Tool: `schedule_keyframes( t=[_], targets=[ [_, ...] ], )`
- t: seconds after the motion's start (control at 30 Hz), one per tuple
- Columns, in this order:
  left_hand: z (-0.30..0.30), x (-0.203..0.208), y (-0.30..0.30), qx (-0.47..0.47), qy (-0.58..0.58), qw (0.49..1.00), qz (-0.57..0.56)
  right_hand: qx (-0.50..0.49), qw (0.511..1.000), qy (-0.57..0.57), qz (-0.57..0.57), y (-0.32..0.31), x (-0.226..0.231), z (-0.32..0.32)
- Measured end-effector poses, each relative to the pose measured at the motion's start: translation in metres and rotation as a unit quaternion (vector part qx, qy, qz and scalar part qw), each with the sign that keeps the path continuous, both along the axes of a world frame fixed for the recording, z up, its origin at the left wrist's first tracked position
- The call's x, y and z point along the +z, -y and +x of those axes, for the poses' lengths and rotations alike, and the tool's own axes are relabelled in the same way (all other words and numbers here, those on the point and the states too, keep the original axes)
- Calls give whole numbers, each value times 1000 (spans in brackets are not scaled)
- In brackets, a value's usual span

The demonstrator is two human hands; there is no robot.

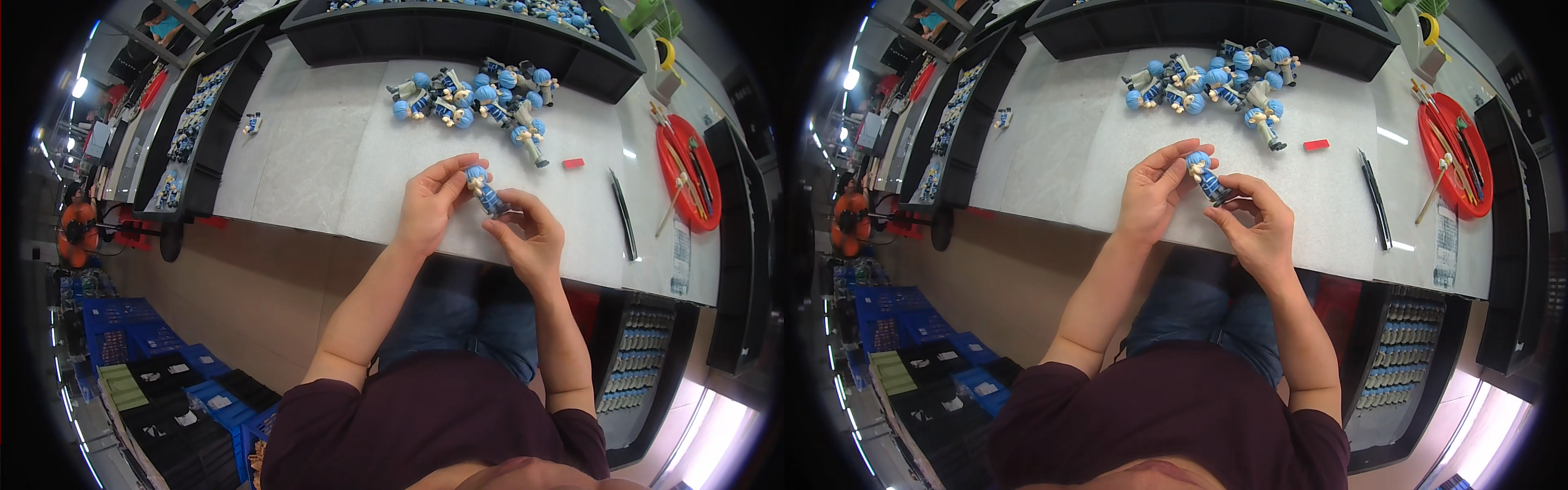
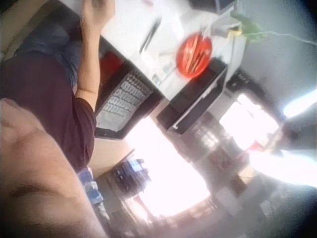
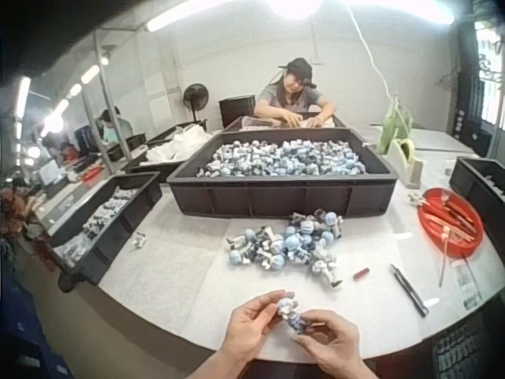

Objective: The person assembles small plastic toy figures by hand at a workstation. They pick up a figure body and a separate head, attach the head to the body, and place the completed figure into a black tray. The process is repeated continuously with multiple identical figures.

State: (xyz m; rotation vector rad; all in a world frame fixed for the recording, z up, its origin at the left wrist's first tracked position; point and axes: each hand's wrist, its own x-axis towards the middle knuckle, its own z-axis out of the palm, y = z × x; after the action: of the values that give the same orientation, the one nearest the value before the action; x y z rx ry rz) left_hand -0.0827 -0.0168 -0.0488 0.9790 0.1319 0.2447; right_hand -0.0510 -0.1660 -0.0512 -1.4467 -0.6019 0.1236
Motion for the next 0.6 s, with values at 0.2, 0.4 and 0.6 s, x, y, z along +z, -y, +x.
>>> schedule_keyframes(
  t=[0.2, 0.4, 0.6],
  targets=[
    [0, 2, 1, -7, -5, 999, 42, -4, 1000, 0, 6, 1, 0, 1],
    [0, 5, 3, -7, -24, 998, 58, 2, 1000, 4, 10, 3, 2, 2],
    [1, 6, 4, -17, -24, 998, 63, 1, 1000, 8, 26, 4, 1, 3]
  ],
)
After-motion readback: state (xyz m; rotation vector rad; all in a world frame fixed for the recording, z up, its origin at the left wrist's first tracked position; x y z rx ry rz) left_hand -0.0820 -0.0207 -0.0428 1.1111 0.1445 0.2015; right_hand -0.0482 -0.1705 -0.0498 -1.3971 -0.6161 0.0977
